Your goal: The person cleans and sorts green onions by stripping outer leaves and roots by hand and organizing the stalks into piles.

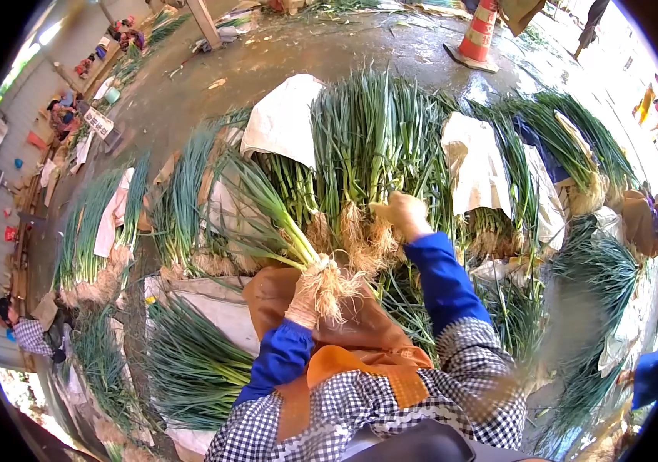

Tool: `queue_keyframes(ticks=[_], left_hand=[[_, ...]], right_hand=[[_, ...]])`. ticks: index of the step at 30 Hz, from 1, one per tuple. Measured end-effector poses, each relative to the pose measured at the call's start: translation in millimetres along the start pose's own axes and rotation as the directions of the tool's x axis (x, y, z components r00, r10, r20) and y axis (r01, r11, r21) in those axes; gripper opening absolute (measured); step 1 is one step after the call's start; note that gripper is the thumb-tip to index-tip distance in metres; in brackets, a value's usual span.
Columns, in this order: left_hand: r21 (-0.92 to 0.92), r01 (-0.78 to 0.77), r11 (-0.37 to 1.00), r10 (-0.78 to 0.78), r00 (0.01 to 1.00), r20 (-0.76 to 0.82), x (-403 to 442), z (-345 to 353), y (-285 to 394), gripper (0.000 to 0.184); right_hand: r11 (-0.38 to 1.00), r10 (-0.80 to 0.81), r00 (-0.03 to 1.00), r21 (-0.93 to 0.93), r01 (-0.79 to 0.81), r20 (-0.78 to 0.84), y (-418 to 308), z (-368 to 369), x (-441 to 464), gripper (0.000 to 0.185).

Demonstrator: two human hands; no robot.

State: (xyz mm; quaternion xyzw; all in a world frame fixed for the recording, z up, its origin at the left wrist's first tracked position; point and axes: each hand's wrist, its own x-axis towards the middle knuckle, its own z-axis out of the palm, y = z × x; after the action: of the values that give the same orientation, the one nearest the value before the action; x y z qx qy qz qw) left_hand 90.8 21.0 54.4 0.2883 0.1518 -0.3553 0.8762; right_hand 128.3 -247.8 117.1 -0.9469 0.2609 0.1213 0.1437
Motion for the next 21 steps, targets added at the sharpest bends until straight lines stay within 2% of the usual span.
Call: queue_keyframes(ticks=[2,3,4,5,6,7,8,9,10,11,12,13,14,15,16,17,18,19,20,21], left_hand=[[-0.064,0.018,0.998,-0.016,0.999,0.029,-6.9,16.9,-1.0,0.01],[-0.064,0.016,0.998,-0.014,1.0,0.026,-8.9,19.9,-3.2,0.01],[-0.066,0.017,0.998,-0.016,1.0,0.023,-16.9,35.5,-1.8,0.01],[-0.029,0.011,1.0,-0.013,0.998,-0.062,-29.6,48.8,-2.1,0.011],[-0.039,0.018,0.999,-0.02,0.998,-0.062,-27.4,44.5,-4.6,0.011],[-0.084,0.141,0.986,-0.133,0.986,0.096,-22.8,35.6,-7.1,0.011],[-0.109,0.271,0.956,-0.238,0.939,0.247,-20.3,23.9,-13.5,0.011],[-0.099,0.307,0.946,-0.271,0.922,0.275,-14.0,14.3,-32.8,0.013],[0.101,0.233,0.967,-0.251,0.939,0.234,-5.1,5.3,-55.2,0.012],[0.463,-0.064,0.884,-0.097,0.944,0.314,-14.4,12.4,-73.6,0.012],[0.713,-0.361,0.601,0.008,0.895,0.447,-20.8,21.8,-86.7,0.011],[0.489,0.073,0.869,-0.196,0.959,0.205,-16.2,22.8,-97.3,0.008],[0.091,0.456,0.885,-0.461,0.886,0.051,-10.8,23.1,-106.2,0.006],[0.097,0.33,0.939,-0.334,0.942,0.029,-8.5,17.8,-115.6,0.007],[0.39,0.197,0.9,-0.254,0.962,0.102,-5.8,13.6,-117.0,0.003],[0.325,0.22,0.92,-0.237,0.971,0.012,-3.0,11.8,-122.6,0.002],[0.256,0.233,0.938,-0.221,0.972,-0.074,1.0,10.8,-128.2,0.002],[0.426,0.241,0.872,-0.211,0.97,-0.117,-5.9,20.6,-120.3,0.001],[0.425,0.236,0.874,-0.207,0.972,-0.114,8.6,-1.2,-132.5,0.001],[0.514,-0.035,0.857,-0.028,0.993,0.114,35.4,-43.5,-156.7,0.002]], right_hand=[[0.987,-0.156,0.977,-0.071,0.147,-0.148,-0.1,41.4,41.0,0.04],[0.988,-0.1,0.995,0.122,0.097,0.019,-0.1,27.2,45.4,0.03],[0.92,-0.087,0.996,0.383,0.079,0.006,7.9,25.8,46.6,0.024],[0.807,-0.117,0.993,0.583,0.092,0.005,26.1,26.5,40.5,0.024],[0.657,-0.142,0.99,0.748,0.095,-0.001,42.1,16.8,18.4,0.024],[0.59,-0.325,0.938,0.749,0.302,-0.122,56.1,9.1,-11.8,0.019],[0.485,-0.487,0.842,0.73,0.482,-0.233,66.6,13.4,-43.8,0.016],[0.328,-0.419,0.901,0.906,0.266,-0.113,67.7,28.2,-66.0,0.015],[0.134,-0.373,0.927,0.991,0.023,0.029,64.6,43.0,-86.9,0.013],[0.11,-0.358,0.926,0.99,-0.087,0.121,64.0,68.0,-98.0,0.012],[0.162,-0.303,0.929,0.972,-0.169,0.212,50.2,54.6,-119.1,0.014],[0.201,-0.335,0.934,0.978,-0.059,0.126,58.4,71.3,-115.1,0.017],[0.237,-0.375,0.926,0.97,0.058,0.036,66.0,83.9,-106.1,0.019],[0.368,-0.086,0.949,0.895,-0.253,0.304,56.0,77.4,-101.1,0.026],[0.598,0.021,0.987,0.793,0.116,-0.16,46.4,97.2,-85.8,0.03],[0.798,-0.036,0.961,0.571,0.194,-0.276,54.6,108.5,-78.3,0.033],[0.925,-0.126,0.921,0.291,0.243,-0.37,47.9,93.5,-83.2,0.035],[0.911,-0.142,0.935,0.326,0.251,-0.324,40.1,84.4,-93.8,0.038],[0.848,-0.073,0.997,0.524,0.078,-0.03,35.3,75.5,-108.6,0.034],[0.802,-0.252,0.968,0.562,0.202,0.012,39.4,65.3,-135.8,0.028]])
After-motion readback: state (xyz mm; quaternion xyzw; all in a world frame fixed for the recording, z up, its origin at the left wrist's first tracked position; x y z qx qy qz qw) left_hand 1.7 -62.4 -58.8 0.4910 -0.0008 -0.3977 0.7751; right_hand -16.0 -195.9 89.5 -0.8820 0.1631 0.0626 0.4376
